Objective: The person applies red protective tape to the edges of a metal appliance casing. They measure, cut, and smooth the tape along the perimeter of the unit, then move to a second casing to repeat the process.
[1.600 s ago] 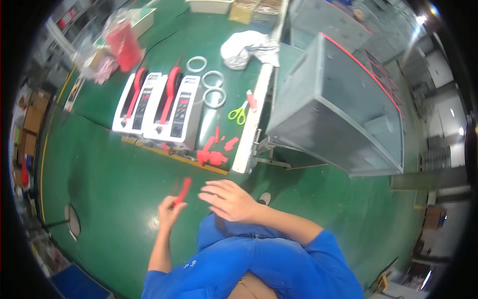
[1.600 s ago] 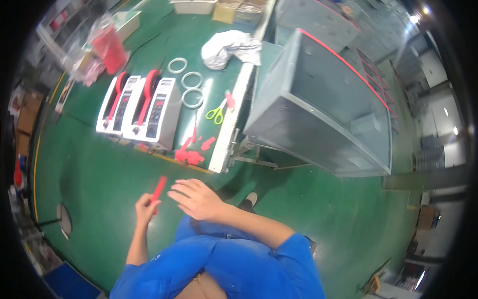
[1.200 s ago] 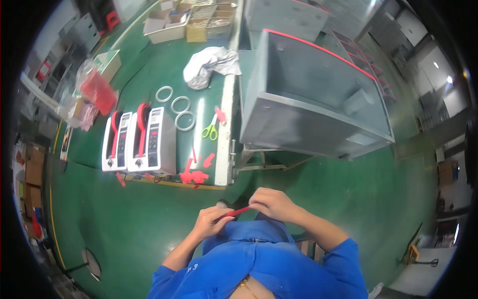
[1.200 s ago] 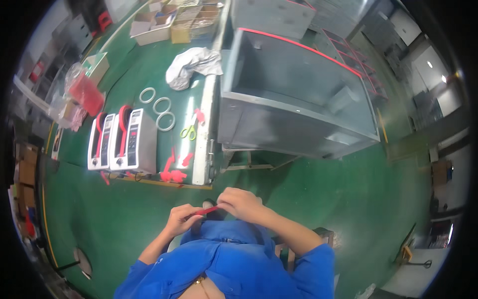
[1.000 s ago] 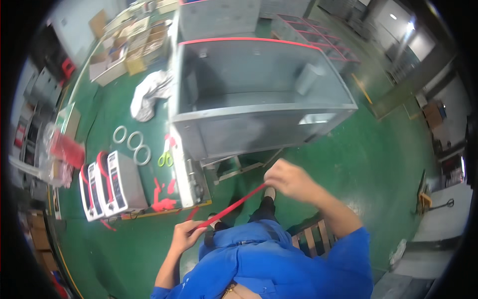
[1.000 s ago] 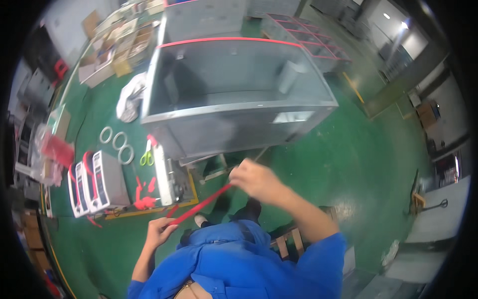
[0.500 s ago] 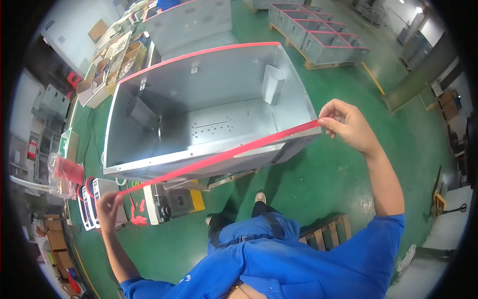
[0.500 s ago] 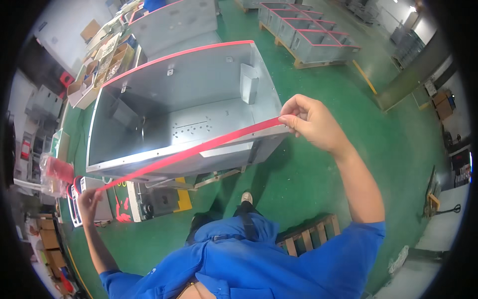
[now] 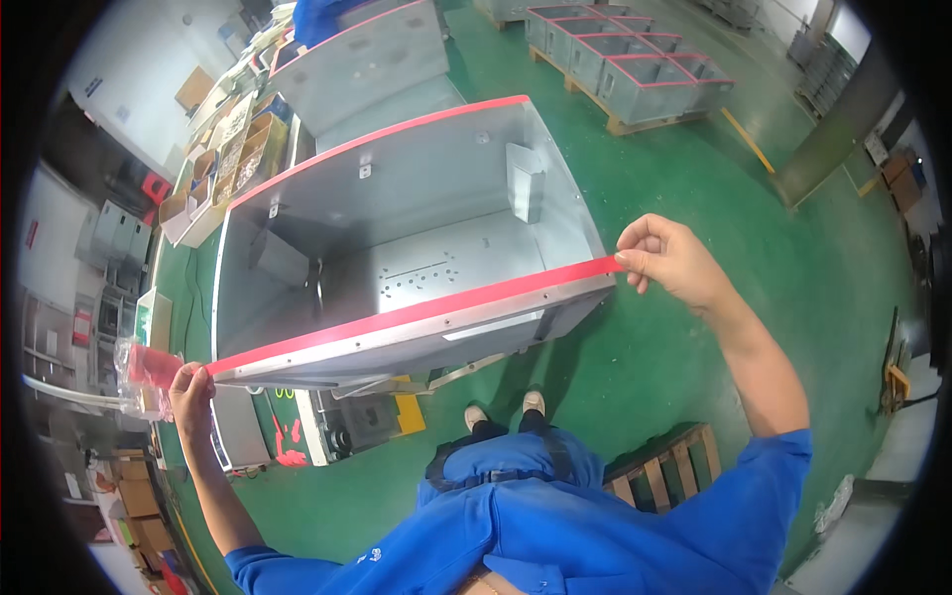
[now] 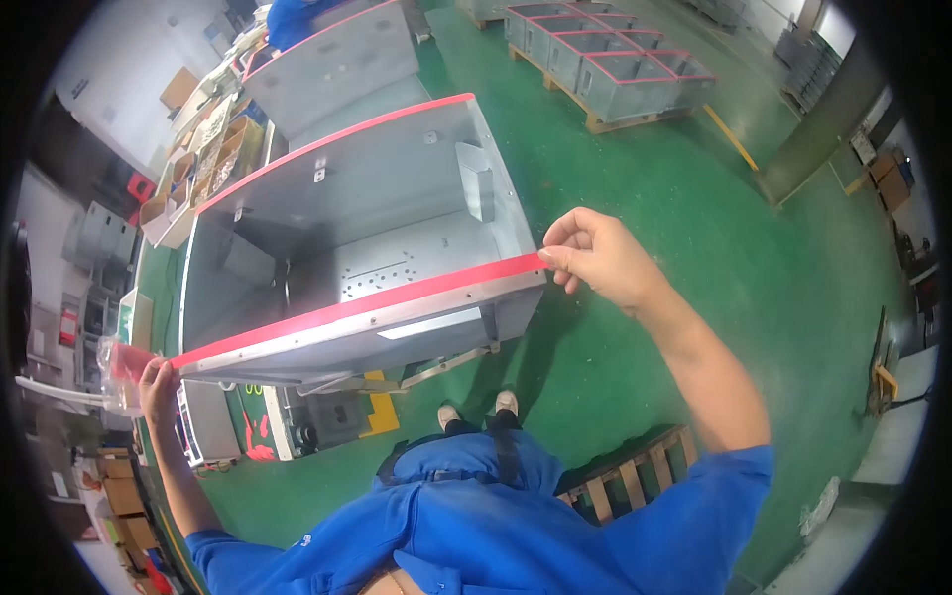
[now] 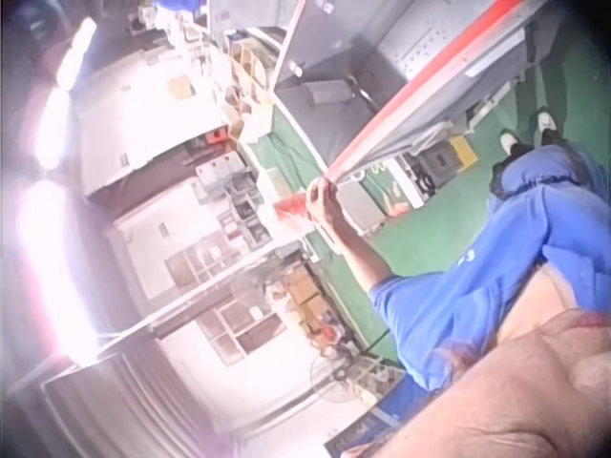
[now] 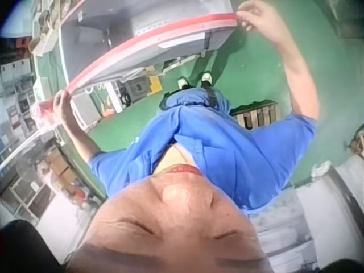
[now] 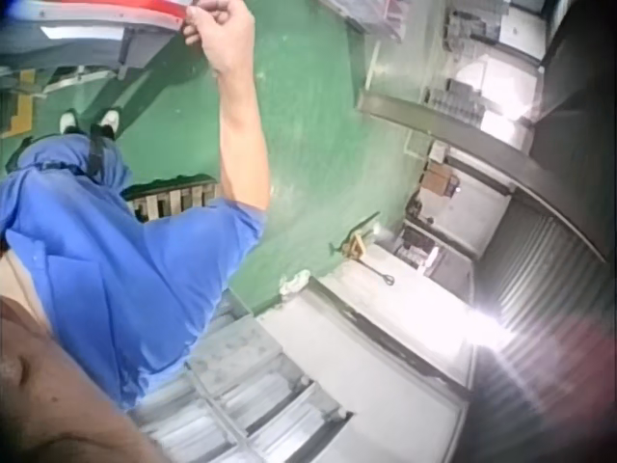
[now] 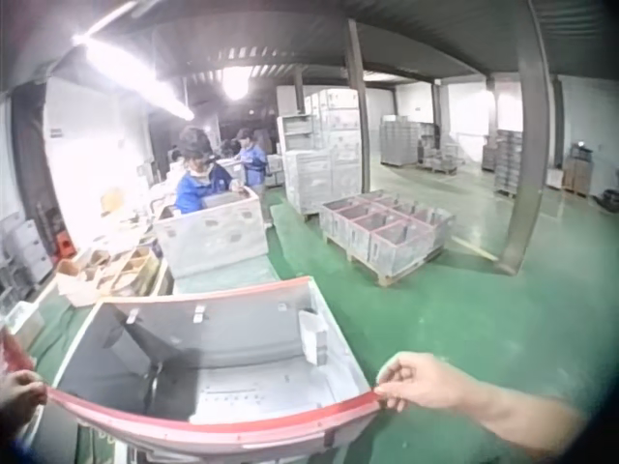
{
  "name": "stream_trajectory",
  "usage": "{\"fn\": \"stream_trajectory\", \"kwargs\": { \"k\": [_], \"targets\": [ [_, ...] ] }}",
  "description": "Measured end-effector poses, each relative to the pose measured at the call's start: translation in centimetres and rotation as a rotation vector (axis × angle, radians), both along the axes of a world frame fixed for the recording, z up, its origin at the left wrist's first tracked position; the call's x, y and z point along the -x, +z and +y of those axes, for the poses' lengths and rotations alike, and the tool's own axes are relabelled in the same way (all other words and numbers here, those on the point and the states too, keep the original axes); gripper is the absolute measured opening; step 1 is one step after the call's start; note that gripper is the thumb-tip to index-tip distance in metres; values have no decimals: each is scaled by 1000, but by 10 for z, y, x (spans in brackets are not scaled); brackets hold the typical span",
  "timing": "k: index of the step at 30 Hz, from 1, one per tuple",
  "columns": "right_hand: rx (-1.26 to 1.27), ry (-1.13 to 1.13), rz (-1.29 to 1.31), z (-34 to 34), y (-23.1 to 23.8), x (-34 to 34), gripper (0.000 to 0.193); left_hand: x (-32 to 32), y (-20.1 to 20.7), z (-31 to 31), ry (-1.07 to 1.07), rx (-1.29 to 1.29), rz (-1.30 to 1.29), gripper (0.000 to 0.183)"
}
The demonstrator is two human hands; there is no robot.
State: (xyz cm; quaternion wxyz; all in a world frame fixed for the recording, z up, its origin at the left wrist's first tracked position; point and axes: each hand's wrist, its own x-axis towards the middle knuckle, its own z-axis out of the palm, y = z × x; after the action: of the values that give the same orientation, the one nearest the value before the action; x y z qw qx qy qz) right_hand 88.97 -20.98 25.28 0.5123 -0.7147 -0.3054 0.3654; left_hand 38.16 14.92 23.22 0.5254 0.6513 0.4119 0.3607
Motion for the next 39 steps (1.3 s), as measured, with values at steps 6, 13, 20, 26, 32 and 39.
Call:
{"fn": "stream_trajectory", "kwargs": {
  "k": [6,13,20,26,32,39],
  "targets": [
    [22,-28,53,1,-9,-1,14,-3,-2,8,0,26,4,6],
    [80,16,-36,5,-6,-2,15,8,-14,19,96,75,-8,6],
    [147,6,-36,5,-5,-4,15,-2,-8,9,186,61,84,8],
    [247,108,-116,9,-2,-7,14,10,-12,17,143,26,133,8],
    [261,189,-172,11,-5,-12,16,18,-16,23,143,59,115,7],
    [225,189,-204,11,-7,-13,16,12,-17,24,167,84,87,6]
  ]
}}
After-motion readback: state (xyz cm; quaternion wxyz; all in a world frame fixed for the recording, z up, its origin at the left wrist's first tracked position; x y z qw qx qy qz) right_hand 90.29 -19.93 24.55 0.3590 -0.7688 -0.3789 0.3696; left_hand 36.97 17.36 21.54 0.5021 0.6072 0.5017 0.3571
